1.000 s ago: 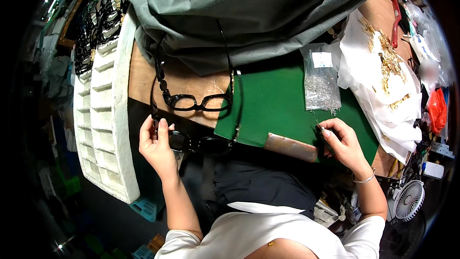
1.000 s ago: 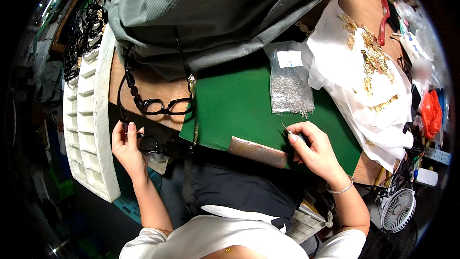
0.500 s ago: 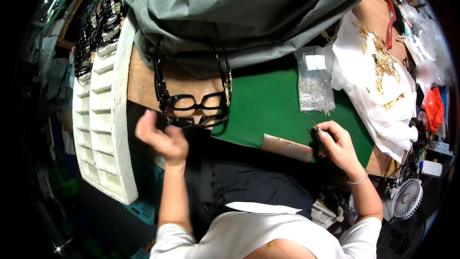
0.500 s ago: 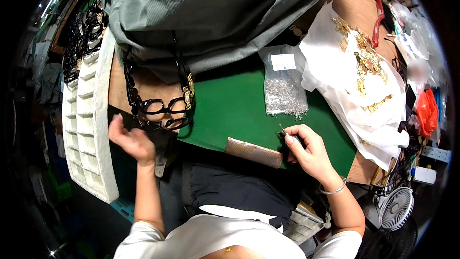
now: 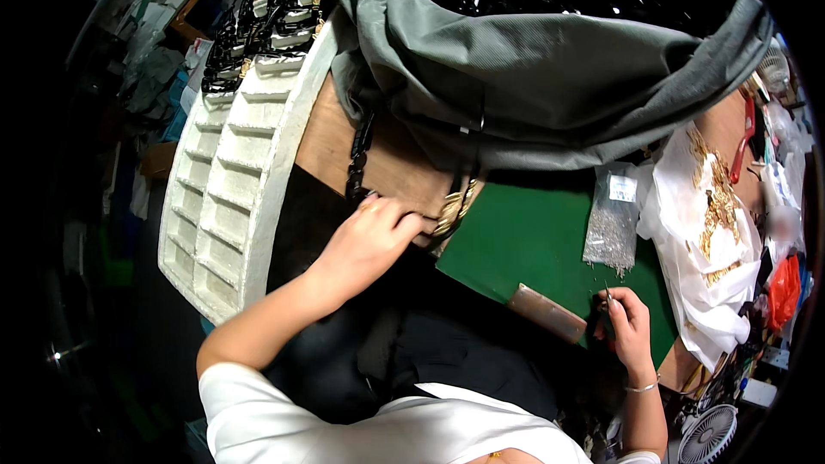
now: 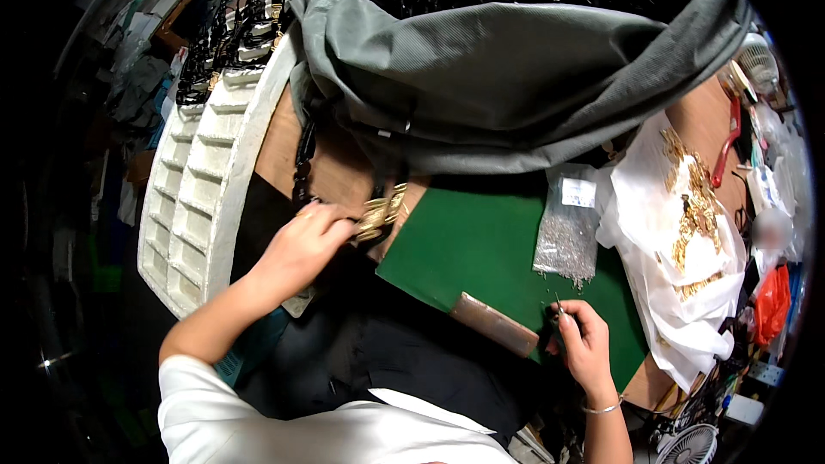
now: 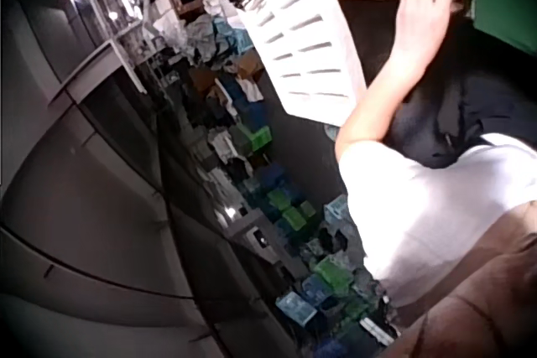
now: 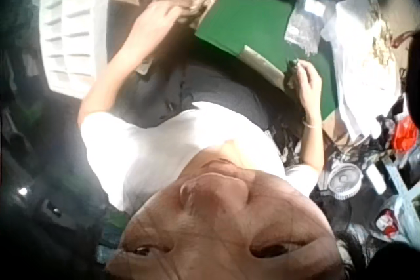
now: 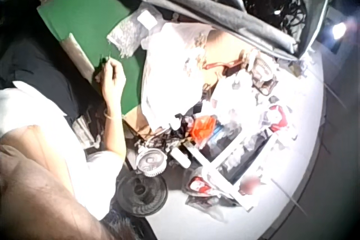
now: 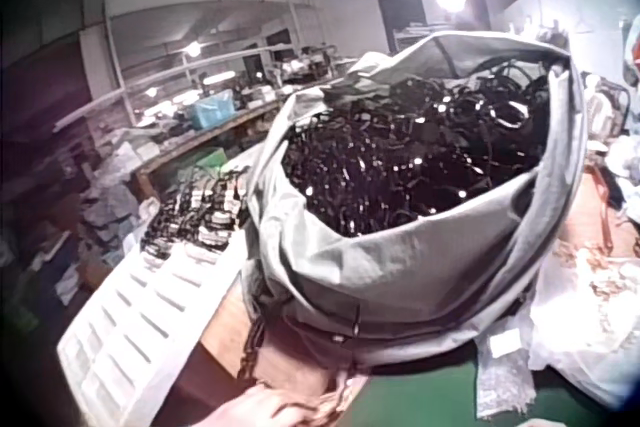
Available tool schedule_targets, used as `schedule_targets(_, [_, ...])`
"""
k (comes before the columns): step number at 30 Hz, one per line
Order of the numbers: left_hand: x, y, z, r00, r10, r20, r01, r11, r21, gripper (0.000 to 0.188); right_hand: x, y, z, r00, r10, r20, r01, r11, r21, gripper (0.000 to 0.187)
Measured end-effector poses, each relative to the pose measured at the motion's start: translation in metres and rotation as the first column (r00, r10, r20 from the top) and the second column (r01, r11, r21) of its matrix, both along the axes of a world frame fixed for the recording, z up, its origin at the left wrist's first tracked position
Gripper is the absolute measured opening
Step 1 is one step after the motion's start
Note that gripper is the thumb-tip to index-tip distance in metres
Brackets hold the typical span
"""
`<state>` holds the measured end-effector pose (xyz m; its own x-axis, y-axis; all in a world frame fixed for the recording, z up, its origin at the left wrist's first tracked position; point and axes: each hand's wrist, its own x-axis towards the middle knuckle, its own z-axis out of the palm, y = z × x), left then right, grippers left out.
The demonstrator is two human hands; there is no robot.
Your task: The person repeatedly picks up black-framed glasses and uses a screwdriver to tighten screws on the temples. They place the glasses on a green mat, adjust the frame, and continue the screwing process throughout the clip.
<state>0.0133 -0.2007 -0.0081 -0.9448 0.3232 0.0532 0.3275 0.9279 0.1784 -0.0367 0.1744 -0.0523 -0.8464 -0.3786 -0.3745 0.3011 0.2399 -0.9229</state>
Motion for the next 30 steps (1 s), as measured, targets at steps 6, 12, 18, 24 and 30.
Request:
schedule_targets(6, [0.027,-0.092,0.012,0.824,0.425,-0.374,-0.461,0.887,-0.007,0.019,-0.009,-0.004,0.003,0.997,-0.04,0.069,0.039,0.999,0.019,0.018])
schedule_targets(12, [-0.061,-0.271,-0.002,0.853,0.304,-0.424,-0.448,0.842,-0.299,0.019,-0.013,-0.019,0.013,0.992,-0.031,0.119,0.018,0.994,0.109,0.018])
schedule_targets(18, [-0.099,-0.288,-0.019,0.908,0.257,-0.33,-0.367,0.869,-0.333,0.015,-0.006,-0.014,0.01,0.99,-0.109,0.084,0.098,0.987,0.126,0.017])
schedule_targets(24, [-0.082,-0.237,0.032,0.824,0.558,-0.098,-0.563,0.787,-0.254,0.044,-0.011,-0.015,0.015,0.991,-0.081,0.11,0.067,0.99,0.126,0.015])
schedule_targets(30, [-0.162,-0.082,0.068,0.935,0.259,-0.243,-0.158,0.916,0.37,0.029,-0.014,-0.015,0.025,0.99,-0.056,0.13,0.027,0.976,0.218,0.016])
